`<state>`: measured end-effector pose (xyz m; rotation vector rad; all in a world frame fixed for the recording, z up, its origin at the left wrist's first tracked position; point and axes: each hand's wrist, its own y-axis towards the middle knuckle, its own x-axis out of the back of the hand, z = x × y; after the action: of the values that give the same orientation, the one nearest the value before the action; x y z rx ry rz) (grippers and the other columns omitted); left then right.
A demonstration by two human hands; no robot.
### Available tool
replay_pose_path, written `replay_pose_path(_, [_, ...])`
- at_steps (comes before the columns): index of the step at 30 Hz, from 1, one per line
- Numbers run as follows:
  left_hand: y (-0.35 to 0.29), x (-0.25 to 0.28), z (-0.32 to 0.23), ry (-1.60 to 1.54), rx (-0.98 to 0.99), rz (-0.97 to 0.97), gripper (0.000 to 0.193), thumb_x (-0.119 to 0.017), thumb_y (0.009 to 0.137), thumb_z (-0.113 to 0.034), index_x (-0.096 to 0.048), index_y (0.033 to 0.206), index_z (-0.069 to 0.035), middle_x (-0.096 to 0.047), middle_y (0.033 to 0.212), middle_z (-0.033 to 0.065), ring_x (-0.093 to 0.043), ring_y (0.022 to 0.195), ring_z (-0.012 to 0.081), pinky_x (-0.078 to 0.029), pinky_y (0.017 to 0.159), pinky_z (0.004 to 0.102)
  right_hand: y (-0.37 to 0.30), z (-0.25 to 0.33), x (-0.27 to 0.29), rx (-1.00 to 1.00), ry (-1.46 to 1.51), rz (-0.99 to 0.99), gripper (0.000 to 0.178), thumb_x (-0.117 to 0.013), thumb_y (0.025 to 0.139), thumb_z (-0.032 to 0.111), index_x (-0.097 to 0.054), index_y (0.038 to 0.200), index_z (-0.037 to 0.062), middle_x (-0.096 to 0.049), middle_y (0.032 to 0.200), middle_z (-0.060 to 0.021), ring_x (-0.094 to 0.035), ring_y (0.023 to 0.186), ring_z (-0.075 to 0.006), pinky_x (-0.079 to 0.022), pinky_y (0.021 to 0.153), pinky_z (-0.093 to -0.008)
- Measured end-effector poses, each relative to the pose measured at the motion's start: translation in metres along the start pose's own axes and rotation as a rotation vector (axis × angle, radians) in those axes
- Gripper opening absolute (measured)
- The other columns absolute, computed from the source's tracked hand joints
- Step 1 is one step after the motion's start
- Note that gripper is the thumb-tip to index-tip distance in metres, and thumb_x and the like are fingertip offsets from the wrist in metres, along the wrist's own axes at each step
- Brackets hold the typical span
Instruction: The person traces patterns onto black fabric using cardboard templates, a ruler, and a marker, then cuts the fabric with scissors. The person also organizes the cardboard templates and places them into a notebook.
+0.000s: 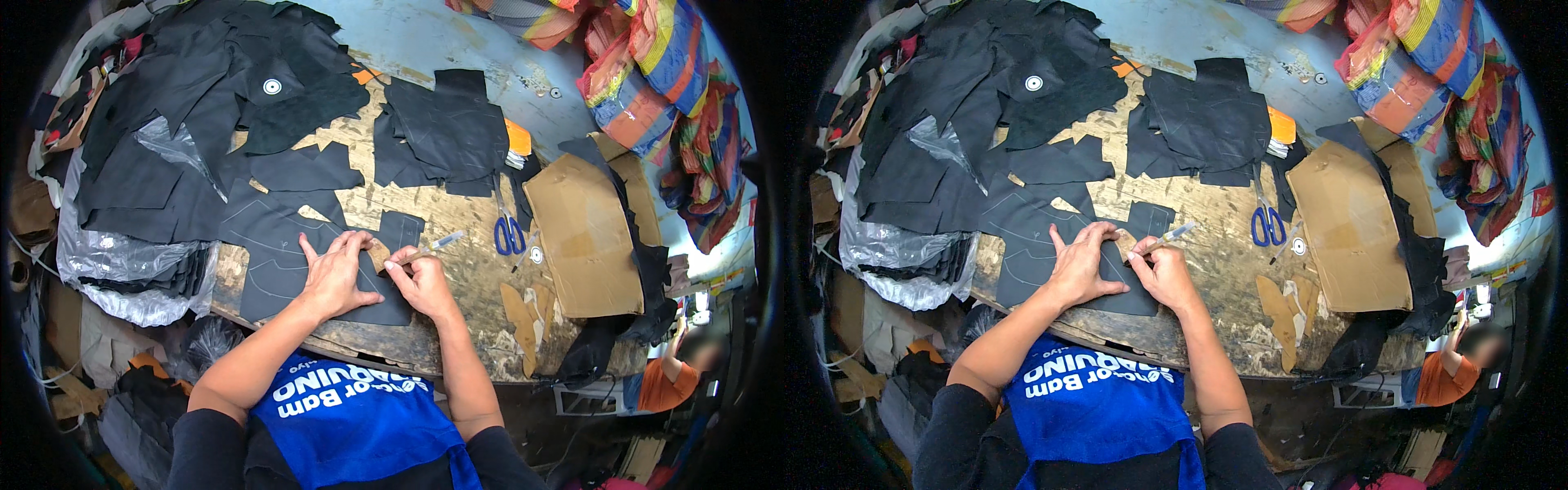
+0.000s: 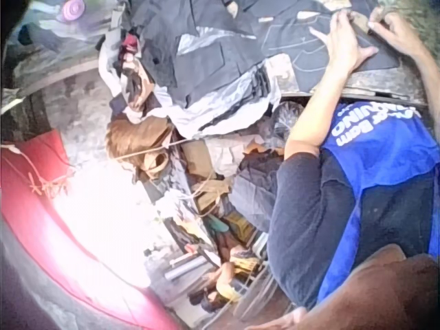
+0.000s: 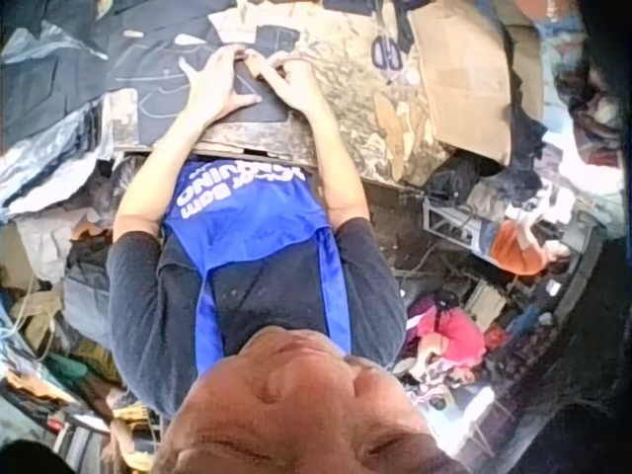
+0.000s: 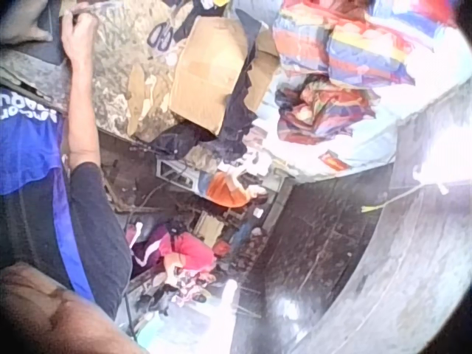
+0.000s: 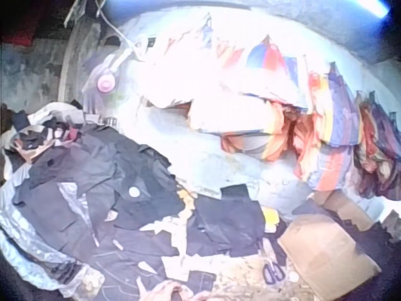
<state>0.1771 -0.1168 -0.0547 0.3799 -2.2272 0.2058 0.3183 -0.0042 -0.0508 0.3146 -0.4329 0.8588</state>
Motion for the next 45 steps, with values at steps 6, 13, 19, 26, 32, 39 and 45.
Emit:
replay_pose_path(6, [0.001,-0.005,-0.006,-0.056,0.069,-0.076,0.104,-0.088,0.052,-0.035,-0.032,0.136,-0.011,-0.059,0.117,-0.0028,-0.046,0.124,0.0207,-0.004,0.099,0.0768,0.006,-0.003,-0.001,0.201,-0.102,0.023,0.012,-0.064,0.084,0.006,-0.063,0.080,-0.0058,-0.063,0.075,-0.0109,-0.059,0.061,-0.0187,-0.046,0.057,-0.0296])
replay_pose_path(13, [0.012,-0.018,-0.005,-0.046,0.155,-0.155,0.092,-0.080,0.066,-0.033,-0.029,0.138,-0.009,-0.060,0.117,0.0012,-0.046,0.122,0.0244,-0.008,0.099,0.0753,0.033,-0.004,-0.012,0.063,-0.005,0.001,0.011,-0.064,0.083,0.006,-0.063,0.081,-0.0049,-0.062,0.073,-0.0113,-0.058,0.056,-0.0163,-0.045,0.053,-0.0303])
replay_pose_path(19, [-0.001,-0.030,-0.011,0.120,0.207,-0.382,0.066,-0.078,0.069,-0.032,-0.047,0.122,-0.008,-0.047,0.124,0.0128,-0.032,0.131,0.0314,-0.011,0.097,0.0740,0.046,-0.005,-0.017,0.160,-0.049,-0.027,0.012,-0.066,0.082,0.006,-0.063,0.080,-0.0049,-0.064,0.074,-0.0135,-0.061,0.060,-0.0200,-0.047,0.056,-0.0309])
replay_pose_path(26, [-0.004,-0.037,-0.011,0.190,0.150,-0.396,0.034,-0.075,0.071,-0.039,-0.070,0.103,-0.028,-0.047,0.125,0.0108,-0.030,0.131,0.0312,-0.014,0.094,0.0755,0.051,-0.004,-0.022,0.102,-0.021,-0.039,0.013,-0.066,0.082,0.007,-0.064,0.082,-0.0049,-0.065,0.075,-0.0144,-0.063,0.063,-0.0204,-0.050,0.060,-0.0305])
replay_pose_path(32, [-0.003,-0.033,-0.010,0.207,0.178,-0.363,0.034,-0.072,0.072,-0.046,-0.072,0.102,-0.031,-0.041,0.137,0.0127,-0.027,0.134,0.0317,-0.011,0.095,0.0756,0.051,0.000,-0.021,0.092,-0.068,-0.056,0.013,-0.066,0.081,0.007,-0.064,0.080,-0.0056,-0.065,0.068,-0.0142,-0.063,0.058,-0.0206,-0.050,0.057,-0.0313])
replay_pose_path(39, [-0.002,-0.027,-0.012,0.183,0.234,-0.274,0.032,-0.072,0.071,-0.047,-0.073,0.100,-0.032,-0.032,0.145,0.0157,-0.018,0.139,0.0349,-0.006,0.096,0.0768,0.052,-0.011,-0.021,-0.048,-0.026,-0.239,0.014,-0.066,0.081,0.008,-0.065,0.080,-0.0052,-0.064,0.064,-0.0154,-0.062,0.054,-0.0200,-0.048,0.053,-0.0304])
replay_pose_path(45, [0.003,-0.019,-0.011,0.155,0.245,-0.268,0.035,-0.076,0.065,-0.047,-0.074,0.096,-0.031,-0.029,0.147,0.0160,-0.016,0.140,0.0361,-0.005,0.098,0.0761,0.026,-0.011,-0.010,-0.040,-0.157,-0.215,0.012,-0.064,0.085,0.007,-0.061,0.081,-0.0037,-0.062,0.063,-0.0086,-0.059,0.057,-0.0099,-0.046,0.052,-0.0267])
